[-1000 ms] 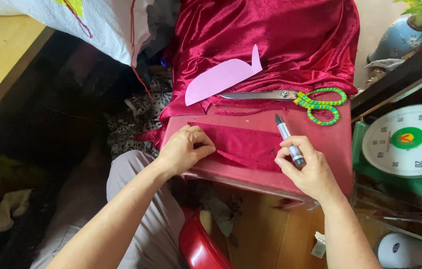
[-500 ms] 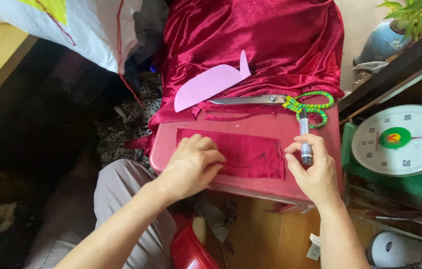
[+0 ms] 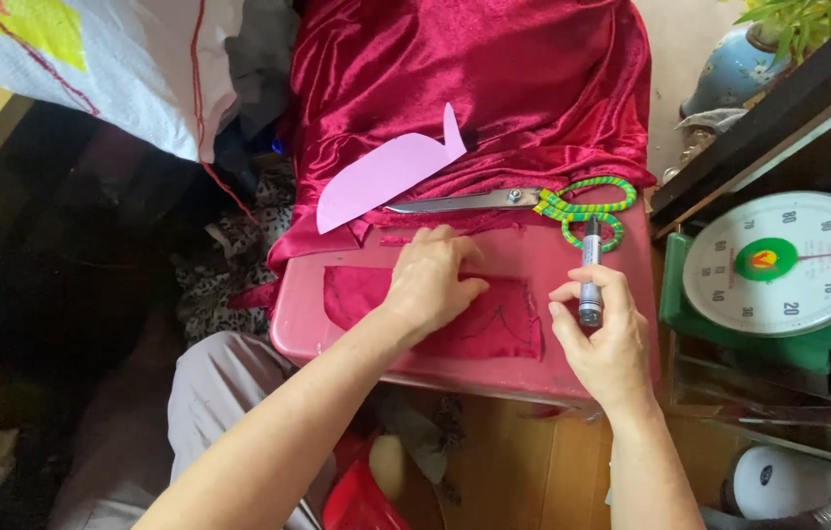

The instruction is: The person places a pink paper pattern on a piece of red fabric and uses a marker to trace its outline. They then remove the pattern and continue to mark additional lines on the fabric.

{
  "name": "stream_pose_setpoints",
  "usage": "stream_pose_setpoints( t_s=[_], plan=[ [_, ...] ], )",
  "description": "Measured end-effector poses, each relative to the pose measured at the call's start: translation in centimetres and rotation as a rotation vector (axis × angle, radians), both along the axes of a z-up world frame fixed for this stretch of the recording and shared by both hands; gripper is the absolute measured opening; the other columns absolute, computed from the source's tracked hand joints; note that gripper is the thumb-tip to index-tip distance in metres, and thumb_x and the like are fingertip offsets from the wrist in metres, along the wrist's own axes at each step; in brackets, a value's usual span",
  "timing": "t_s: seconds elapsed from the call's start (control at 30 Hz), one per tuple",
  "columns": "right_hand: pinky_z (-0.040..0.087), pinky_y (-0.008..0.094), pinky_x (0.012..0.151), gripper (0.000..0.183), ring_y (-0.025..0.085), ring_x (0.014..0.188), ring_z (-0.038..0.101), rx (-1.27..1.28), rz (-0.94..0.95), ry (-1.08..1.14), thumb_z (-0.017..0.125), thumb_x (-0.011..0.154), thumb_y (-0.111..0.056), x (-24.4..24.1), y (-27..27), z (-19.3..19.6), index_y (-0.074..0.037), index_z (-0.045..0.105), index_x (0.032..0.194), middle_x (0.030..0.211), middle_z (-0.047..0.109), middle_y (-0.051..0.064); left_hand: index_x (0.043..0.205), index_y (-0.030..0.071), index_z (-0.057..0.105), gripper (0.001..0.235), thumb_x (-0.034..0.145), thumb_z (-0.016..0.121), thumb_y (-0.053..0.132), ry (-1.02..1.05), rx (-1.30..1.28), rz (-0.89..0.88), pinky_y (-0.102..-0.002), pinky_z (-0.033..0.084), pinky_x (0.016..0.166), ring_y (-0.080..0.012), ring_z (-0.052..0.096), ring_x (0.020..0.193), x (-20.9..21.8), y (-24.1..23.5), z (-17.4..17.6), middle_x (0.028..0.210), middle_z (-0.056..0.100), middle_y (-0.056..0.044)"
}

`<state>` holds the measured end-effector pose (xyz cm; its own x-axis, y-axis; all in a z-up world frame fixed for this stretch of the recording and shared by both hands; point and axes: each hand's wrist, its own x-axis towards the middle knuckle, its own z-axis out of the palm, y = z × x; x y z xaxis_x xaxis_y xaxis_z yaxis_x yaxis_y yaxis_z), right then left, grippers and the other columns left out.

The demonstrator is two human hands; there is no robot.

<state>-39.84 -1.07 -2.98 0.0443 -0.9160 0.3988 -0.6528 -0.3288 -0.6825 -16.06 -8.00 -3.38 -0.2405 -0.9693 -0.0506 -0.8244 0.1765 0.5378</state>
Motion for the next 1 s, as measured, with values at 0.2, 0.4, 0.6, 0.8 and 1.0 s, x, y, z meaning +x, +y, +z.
stream_pose_setpoints(
  t_s=[0.2, 0.4, 0.6, 0.8, 1.0],
  plan=[
    [0.051, 0.045, 0.102, 0.041, 0.027, 0.107, 0.069, 0.01, 0.014, 0.001, 0.078, 0.085, -0.006, 0.2, -0.1, 0.1, -0.012, 0.061, 0.122, 0.095, 0.078, 0.0, 0.098, 0.027, 0.078, 0.016, 0.083, 0.078, 0.034, 0.019, 0.048, -0.038, -0.037, 0.048, 0.092, -0.0212, 0.06, 0.109, 0.3, 0.3, 0.8, 0.101, 0.064, 0.003],
    [0.051, 0.046, 0.103, 0.041, 0.028, 0.111, 0.069, -0.008, 0.072, 0.005, 0.078, 0.085, -0.008, 1.4, -1.6, 1.1, -0.013, 0.061, 0.121, 0.1, 0.079, 0.0, 0.096, 0.028, 0.079, 0.012, 0.085, 0.078, 0.033, 0.102, 0.048, -0.025, -0.037, 0.045, 0.093, -0.021, 0.059, 0.11, 0.5, 0.9, 1.2, 0.103, 0.067, 0.003],
    [0.052, 0.046, 0.1, 0.047, 0.029, 0.106, 0.071, 0.019, 0.174, 0.051, 0.083, 0.079, -0.011, 2.2, -3.2, 2.1, -0.017, 0.062, 0.12, 0.104, 0.081, -0.001, 0.093, 0.027, 0.079, 0.007, 0.088, 0.076, 0.03, 0.244, 0.077, -0.014, -0.035, 0.042, 0.09, -0.0196, 0.06, 0.105, 0.8, 1.4, 2.2, 0.1, 0.07, 0.004],
    [0.055, 0.04, 0.097, 0.041, 0.022, 0.098, 0.074, 0.064, 0.172, 0.056, 0.084, 0.079, -0.014, 1.9, -3.5, 1.1, -0.023, 0.065, 0.114, 0.097, 0.082, -0.007, 0.094, 0.026, 0.079, 0.007, 0.089, 0.074, 0.028, 0.256, 0.062, -0.035, -0.035, 0.04, 0.089, -0.0187, 0.06, 0.104, 0.9, 1.6, 2.6, 0.099, 0.072, 0.006],
    [0.059, 0.036, 0.088, 0.032, 0.018, 0.09, 0.077, 0.09, 0.144, 0.012, 0.08, 0.085, -0.013, 2.2, -3.3, 1.3, -0.023, 0.067, 0.112, 0.093, 0.082, -0.004, 0.096, 0.027, 0.078, 0.009, 0.09, 0.072, 0.031, 0.242, 0.054, -0.059, -0.036, 0.04, 0.091, -0.0196, 0.062, 0.105, 1.0, 1.3, 1.5, 0.099, 0.074, 0.006]
  ],
)
